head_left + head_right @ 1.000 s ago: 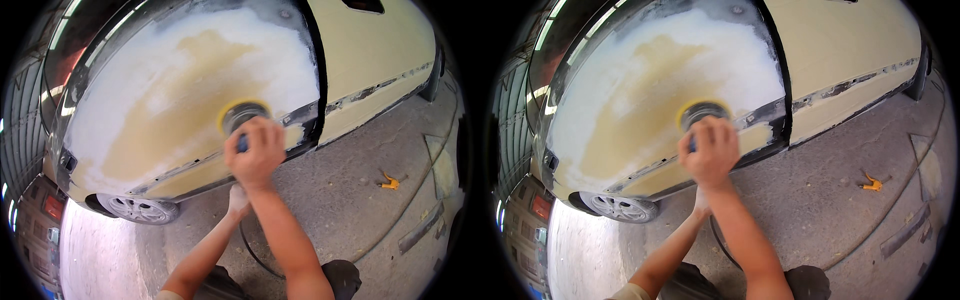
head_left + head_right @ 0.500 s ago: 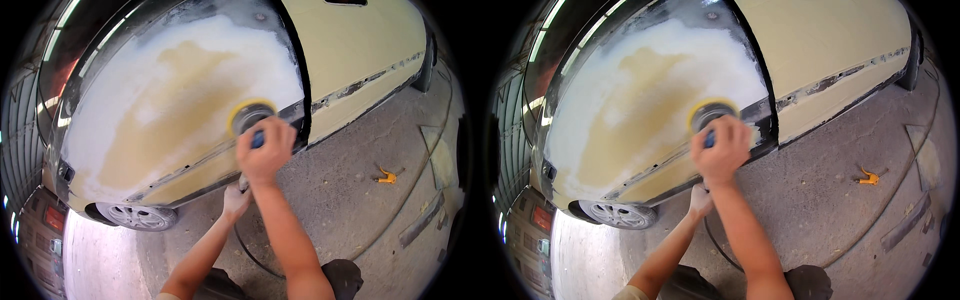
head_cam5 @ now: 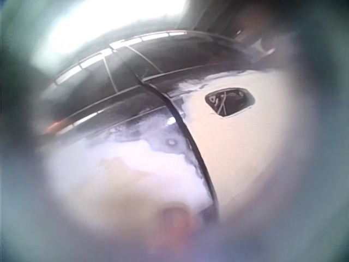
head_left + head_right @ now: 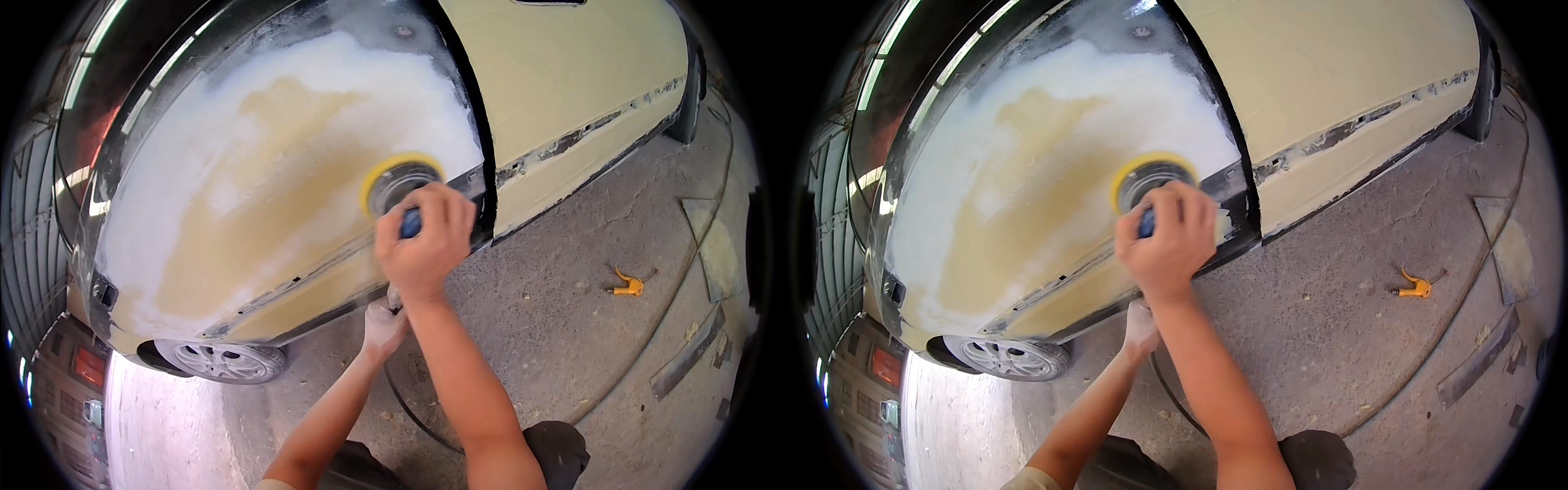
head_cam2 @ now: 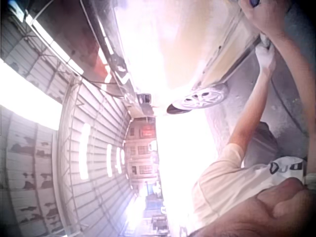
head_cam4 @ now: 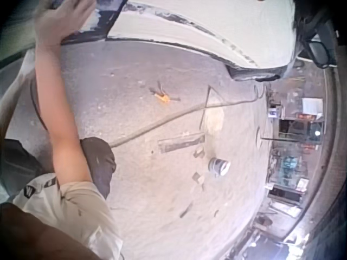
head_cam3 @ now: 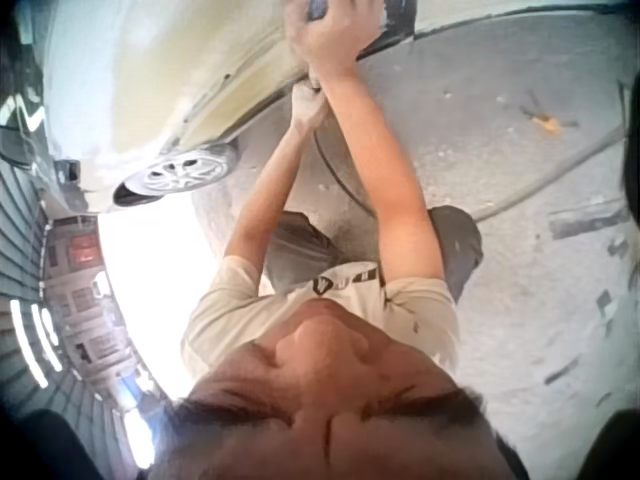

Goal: The person uses a pneumatic orbital sander to smooth the body filler on the side door and rear quarter panel of a car. They move the sander in circular and sweeping motions across the surface, generating dust.

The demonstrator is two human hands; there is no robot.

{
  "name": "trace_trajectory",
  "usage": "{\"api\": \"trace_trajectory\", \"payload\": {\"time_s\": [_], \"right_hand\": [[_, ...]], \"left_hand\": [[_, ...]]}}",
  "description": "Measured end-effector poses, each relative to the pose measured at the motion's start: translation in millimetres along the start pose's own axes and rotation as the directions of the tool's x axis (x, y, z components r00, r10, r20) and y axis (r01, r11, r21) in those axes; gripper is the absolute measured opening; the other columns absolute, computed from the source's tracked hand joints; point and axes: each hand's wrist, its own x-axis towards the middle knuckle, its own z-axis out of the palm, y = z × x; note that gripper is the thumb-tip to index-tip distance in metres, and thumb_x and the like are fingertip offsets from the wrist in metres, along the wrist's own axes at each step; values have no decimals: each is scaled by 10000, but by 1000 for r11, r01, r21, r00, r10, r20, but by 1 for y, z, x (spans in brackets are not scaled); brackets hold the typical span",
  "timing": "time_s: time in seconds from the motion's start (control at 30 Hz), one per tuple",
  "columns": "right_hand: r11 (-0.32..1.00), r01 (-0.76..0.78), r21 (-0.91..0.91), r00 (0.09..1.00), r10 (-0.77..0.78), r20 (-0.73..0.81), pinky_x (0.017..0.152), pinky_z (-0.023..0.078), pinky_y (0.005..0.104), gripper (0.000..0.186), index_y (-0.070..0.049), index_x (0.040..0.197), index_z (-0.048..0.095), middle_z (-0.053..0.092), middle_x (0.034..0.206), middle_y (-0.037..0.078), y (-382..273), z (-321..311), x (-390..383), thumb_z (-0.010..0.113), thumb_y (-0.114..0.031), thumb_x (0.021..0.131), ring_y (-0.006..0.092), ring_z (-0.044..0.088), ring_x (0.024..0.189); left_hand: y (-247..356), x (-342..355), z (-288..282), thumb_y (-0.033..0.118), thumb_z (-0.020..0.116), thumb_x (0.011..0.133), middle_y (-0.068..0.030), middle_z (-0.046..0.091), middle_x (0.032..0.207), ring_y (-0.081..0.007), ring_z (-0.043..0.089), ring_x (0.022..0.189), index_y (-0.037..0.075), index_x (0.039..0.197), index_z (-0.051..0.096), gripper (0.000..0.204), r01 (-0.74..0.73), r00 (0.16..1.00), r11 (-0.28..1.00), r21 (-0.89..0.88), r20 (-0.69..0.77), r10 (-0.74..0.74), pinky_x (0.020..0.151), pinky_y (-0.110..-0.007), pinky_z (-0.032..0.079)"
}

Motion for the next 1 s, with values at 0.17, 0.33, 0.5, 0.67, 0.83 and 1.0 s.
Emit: {"api": "trace_trajectory", "payload": {"time_s": [0.17, 0.33, 0.5, 0.67, 0.83, 1.0], "right_hand": [[1000, 16, 17, 998, -17, 59, 773, 524, 438, 158, -102, 862, 629, 638, 991, 87, -4, -4, -19, 687, -103, 715, 342, 604, 913], [995, 54, 82, 994, -62, 94, 790, 534, 433, 157, -110, 872, 639, 644, 1007, 94, -9, -3, -26, 689, -109, 723, 343, 616, 938], [997, -70, -41, 997, 70, 14, 816, 513, 448, 156, -101, 877, 628, 632, 999, 112, 10, -8, -3, 683, -78, 733, 349, 597, 947], [988, 113, 106, 986, -124, 108, 785, 521, 432, 162, -107, 871, 627, 634, 988, 101, -22, 0, -30, 686, -96, 721, 340, 606, 912], [995, 70, 77, 997, -73, 35, 775, 520, 430, 165, -108, 872, 626, 635, 983, 95, -6, 1, -12, 677, -116, 716, 339, 598, 896], [998, -63, -18, 998, 63, 11, 779, 517, 437, 165, -106, 863, 623, 633, 971, 88, 1, -3, 0, 685, -104, 709, 336, 597, 931]], "left_hand": [[6, -15, -2, 332, 781, 871, -104, 702, 707, -77, 615, 714, 1, 846, 723, 337, 5, 996, 996, 91, -85, 3, 641, -339, 517], [-3, -17, -6, 326, 784, 857, -126, 726, 725, -122, 665, 709, -5, 858, 715, 338, -78, 995, 980, 182, -49, 88, 650, -365, 524], [-11, -2, 6, 305, 760, 873, -122, 691, 695, -129, 629, 663, 0, 867, 704, 310, 182, 983, 979, 91, -55, -177, 645, -347, 514], [-67, -10, 6, 316, 777, 863, -140, 747, 817, -176, 700, 763, 45, 906, 739, 277, -105, 988, 953, 283, -81, 133, 696, -356, 540], [6, -10, -2, 326, 786, 861, -109, 714, 711, -120, 650, 727, -3, 860, 719, 336, -124, 989, 978, 167, -62, 137, 640, -351, 525], [-1, -3, -1, 354, 776, 871, -80, 636, 639, -82, 573, 662, -30, 792, 683, 403, 61, 995, 996, 67, -80, -55, 606, -337, 499]]}}
